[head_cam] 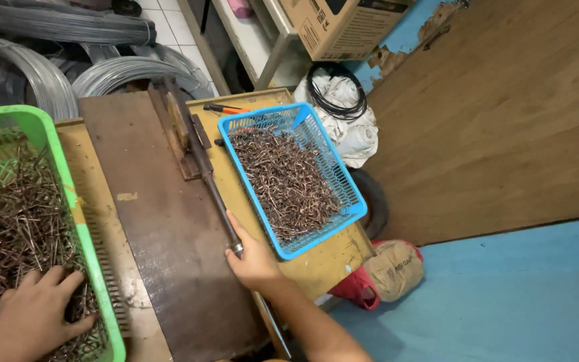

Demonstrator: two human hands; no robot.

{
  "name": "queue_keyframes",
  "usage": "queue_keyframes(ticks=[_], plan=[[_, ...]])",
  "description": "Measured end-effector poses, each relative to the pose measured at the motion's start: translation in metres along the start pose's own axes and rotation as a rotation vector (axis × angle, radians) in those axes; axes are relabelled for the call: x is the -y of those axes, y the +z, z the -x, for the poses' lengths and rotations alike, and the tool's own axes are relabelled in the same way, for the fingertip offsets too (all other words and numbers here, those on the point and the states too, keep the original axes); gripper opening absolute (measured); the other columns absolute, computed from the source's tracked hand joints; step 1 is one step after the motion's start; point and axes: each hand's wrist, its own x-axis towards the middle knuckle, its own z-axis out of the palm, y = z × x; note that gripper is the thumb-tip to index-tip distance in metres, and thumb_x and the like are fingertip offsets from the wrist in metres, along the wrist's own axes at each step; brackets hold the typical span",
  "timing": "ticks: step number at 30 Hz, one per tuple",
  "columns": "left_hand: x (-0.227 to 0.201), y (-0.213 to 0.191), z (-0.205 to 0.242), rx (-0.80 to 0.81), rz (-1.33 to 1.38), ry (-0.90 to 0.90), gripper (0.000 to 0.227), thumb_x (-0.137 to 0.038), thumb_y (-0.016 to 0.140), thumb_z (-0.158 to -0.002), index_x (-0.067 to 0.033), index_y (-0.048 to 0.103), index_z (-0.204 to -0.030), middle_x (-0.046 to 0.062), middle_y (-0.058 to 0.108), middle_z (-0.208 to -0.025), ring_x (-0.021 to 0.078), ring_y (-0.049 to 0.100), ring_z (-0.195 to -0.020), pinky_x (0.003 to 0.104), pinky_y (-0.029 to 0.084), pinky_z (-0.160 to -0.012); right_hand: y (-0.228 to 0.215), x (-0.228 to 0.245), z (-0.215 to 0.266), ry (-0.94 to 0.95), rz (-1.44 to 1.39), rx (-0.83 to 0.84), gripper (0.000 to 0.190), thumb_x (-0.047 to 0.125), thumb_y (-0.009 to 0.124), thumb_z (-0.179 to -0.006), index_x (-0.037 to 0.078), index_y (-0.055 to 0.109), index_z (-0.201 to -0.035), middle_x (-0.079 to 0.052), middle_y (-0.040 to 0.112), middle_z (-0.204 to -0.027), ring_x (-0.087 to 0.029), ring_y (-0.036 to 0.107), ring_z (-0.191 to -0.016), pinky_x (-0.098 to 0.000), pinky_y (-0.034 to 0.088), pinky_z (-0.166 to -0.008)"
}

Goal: The person is using a manual bending jig to shape small metal wires, transferring them from a green supply bin to a blue collection bin.

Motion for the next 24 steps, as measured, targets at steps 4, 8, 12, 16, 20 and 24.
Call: queue_keyframes(ticks=[4,8,12,16,20,24], plan=[[0.002,-0.007,-0.009,0.161,0.024,-0.044,0.078,-0.093,0.073,-0.081,-0.0492,0.051,-0.141,-0.015,0.055,-0.145,0.0156,0.058,-0.142,0.041,0.064,-0.110,-0.004,0.004,0.003,0.017,-0.047,0.019,0.084,0.023,0.060,-0.098,0.045,0.032,-0.174,-0.001,0.042,-0.067,-0.017,0.039,-0.057,-0.0333,0.035,-0.059],[0.021,0.045,-0.039,0.083,0.067,-0.010,0.114,-0.106,0.072,-0.069,-0.0463,0.035,-0.158,-0.011,0.044,-0.164,0.0223,0.050,-0.151,0.047,0.067,-0.111,-0.001,-0.003,0.002,0.025,0.021,0.049,0.085,0.026,0.061,-0.098,0.047,0.029,-0.174,-0.003,0.044,-0.060,-0.020,0.044,-0.054,-0.0366,0.041,-0.060],[0.045,0.076,-0.089,0.005,0.142,0.053,0.053,-0.081,0.075,-0.075,-0.0578,0.068,-0.122,-0.012,0.082,-0.117,0.0142,0.082,-0.116,0.031,0.063,-0.104,0.003,-0.008,-0.011,0.017,0.020,0.052,0.088,0.032,0.063,-0.098,0.045,0.024,-0.176,-0.005,0.063,-0.065,-0.021,0.066,-0.061,-0.0364,0.054,-0.066],[0.041,0.051,-0.109,-0.022,0.125,-0.080,0.049,-0.062,0.079,-0.077,-0.0650,0.073,-0.126,-0.027,0.088,-0.120,0.0028,0.088,-0.114,0.021,0.068,-0.097,0.000,-0.003,-0.007,0.048,0.026,0.042,0.088,0.035,0.066,-0.097,0.049,0.026,-0.174,-0.001,0.039,-0.059,-0.020,0.044,-0.054,-0.0370,0.041,-0.064],[0.052,0.092,-0.147,-0.105,0.336,-0.108,0.036,-0.046,0.090,-0.073,-0.0562,0.087,-0.107,-0.032,0.094,-0.097,-0.0093,0.089,-0.086,0.012,0.059,-0.086,0.001,-0.005,-0.005,0.004,0.013,0.024,0.088,0.032,0.065,-0.097,0.046,0.027,-0.175,0.001,0.035,-0.053,-0.018,0.038,-0.049,-0.0377,0.037,-0.057],[0.051,0.074,-0.126,-0.112,0.202,-0.163,0.026,-0.077,0.069,-0.082,-0.0563,0.080,-0.092,-0.020,0.089,-0.086,0.0049,0.084,-0.082,0.023,0.059,-0.079,-0.003,0.000,-0.003,0.032,0.039,0.039,0.088,0.031,0.064,-0.098,0.048,0.025,-0.175,-0.002,0.035,-0.058,-0.020,0.038,-0.051,-0.0378,0.037,-0.059]])
